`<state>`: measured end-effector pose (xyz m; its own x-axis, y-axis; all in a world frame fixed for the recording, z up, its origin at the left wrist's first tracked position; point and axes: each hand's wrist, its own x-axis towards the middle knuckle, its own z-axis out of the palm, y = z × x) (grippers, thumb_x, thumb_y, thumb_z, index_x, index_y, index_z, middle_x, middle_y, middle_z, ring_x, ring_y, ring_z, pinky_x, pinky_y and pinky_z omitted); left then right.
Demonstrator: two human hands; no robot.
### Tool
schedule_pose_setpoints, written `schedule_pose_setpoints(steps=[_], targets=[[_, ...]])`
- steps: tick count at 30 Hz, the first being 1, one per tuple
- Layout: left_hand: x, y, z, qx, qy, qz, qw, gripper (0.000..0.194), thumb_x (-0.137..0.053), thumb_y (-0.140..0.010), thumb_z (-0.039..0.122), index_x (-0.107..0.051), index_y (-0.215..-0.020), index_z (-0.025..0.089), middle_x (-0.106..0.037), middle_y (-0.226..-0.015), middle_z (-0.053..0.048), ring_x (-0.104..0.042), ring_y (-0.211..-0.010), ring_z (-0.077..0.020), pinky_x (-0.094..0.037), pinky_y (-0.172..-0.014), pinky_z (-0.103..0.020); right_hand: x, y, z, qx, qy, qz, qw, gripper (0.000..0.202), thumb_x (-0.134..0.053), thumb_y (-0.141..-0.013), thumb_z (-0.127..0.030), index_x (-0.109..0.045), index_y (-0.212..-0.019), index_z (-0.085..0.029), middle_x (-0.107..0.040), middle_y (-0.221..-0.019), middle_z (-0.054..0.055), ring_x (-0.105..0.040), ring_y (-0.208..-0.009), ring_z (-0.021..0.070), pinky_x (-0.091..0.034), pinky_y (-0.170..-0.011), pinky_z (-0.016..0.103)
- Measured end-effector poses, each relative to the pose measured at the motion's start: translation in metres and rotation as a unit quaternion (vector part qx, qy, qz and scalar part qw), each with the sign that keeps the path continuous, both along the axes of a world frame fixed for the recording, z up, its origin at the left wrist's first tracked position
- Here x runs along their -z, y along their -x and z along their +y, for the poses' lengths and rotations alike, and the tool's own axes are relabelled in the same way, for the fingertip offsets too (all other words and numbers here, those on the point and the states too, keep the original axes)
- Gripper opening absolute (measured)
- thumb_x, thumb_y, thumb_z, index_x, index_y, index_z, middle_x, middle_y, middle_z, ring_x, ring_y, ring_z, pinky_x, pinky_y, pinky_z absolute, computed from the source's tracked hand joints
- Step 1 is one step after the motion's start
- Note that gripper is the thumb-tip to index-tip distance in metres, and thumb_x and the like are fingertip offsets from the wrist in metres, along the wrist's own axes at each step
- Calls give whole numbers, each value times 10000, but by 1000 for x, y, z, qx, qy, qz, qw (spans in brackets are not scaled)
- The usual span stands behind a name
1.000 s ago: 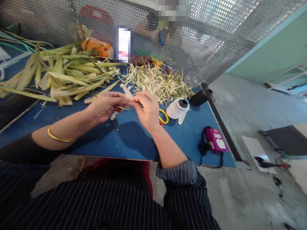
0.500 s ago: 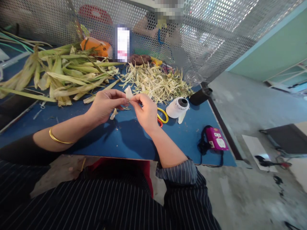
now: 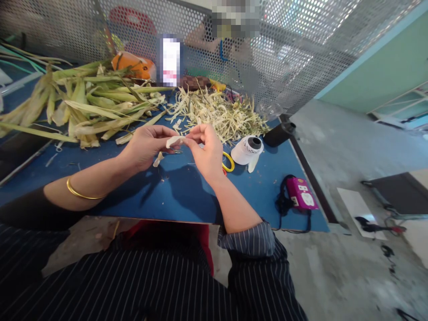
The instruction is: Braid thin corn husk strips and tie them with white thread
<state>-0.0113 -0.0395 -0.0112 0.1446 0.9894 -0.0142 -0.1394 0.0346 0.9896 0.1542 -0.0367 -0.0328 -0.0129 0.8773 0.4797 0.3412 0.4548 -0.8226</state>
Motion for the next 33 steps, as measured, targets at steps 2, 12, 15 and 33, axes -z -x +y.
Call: schedule_pose_setpoints(steps=[2, 12, 15, 33], targets=[[-3, 1, 0, 3, 32, -16, 999, 158, -805, -627, 210, -698, -713, 131, -687, -678, -34, -634, -617, -110, -483, -563, -208, 1, -1, 1, -15, -20, 12, 1000, 208, -660, -816, -185, -498, -939, -224, -690, -836, -34, -674, -741, 113, -531, -735, 292], [-7, 3, 0, 8, 101, -66, 993, 158, -796, -618, 158, -673, -711, 125, -674, -638, -34, -648, -600, -115, -461, -537, -201, -8, -5, -3, -17, -169, -135, 976, 62, -649, -857, -204, -650, -808, -242, -661, -951, 14, -630, -969, 177, -493, -908, 390], [-8, 2, -1, 8, 103, -62, 993, 157, -799, -614, 153, -666, -693, 122, -676, -635, -37, -639, -583, -107, -450, -530, -199, -7, -3, -3, -16, -159, -115, 981, 63, -639, -863, -192, -645, -818, -236, -651, -892, 7, -630, -927, 165, -493, -886, 370], [-1, -1, -5, -11, -1, 7, 1000, 105, -737, -644, 209, -709, -716, 139, -693, -699, -34, -647, -680, -131, -489, -601, -215, -2, 1, -6, 7, -69, -77, 995, 36, -632, -831, -191, -606, -815, -209, -649, -755, -39, -587, -696, 109, -478, -703, 278]])
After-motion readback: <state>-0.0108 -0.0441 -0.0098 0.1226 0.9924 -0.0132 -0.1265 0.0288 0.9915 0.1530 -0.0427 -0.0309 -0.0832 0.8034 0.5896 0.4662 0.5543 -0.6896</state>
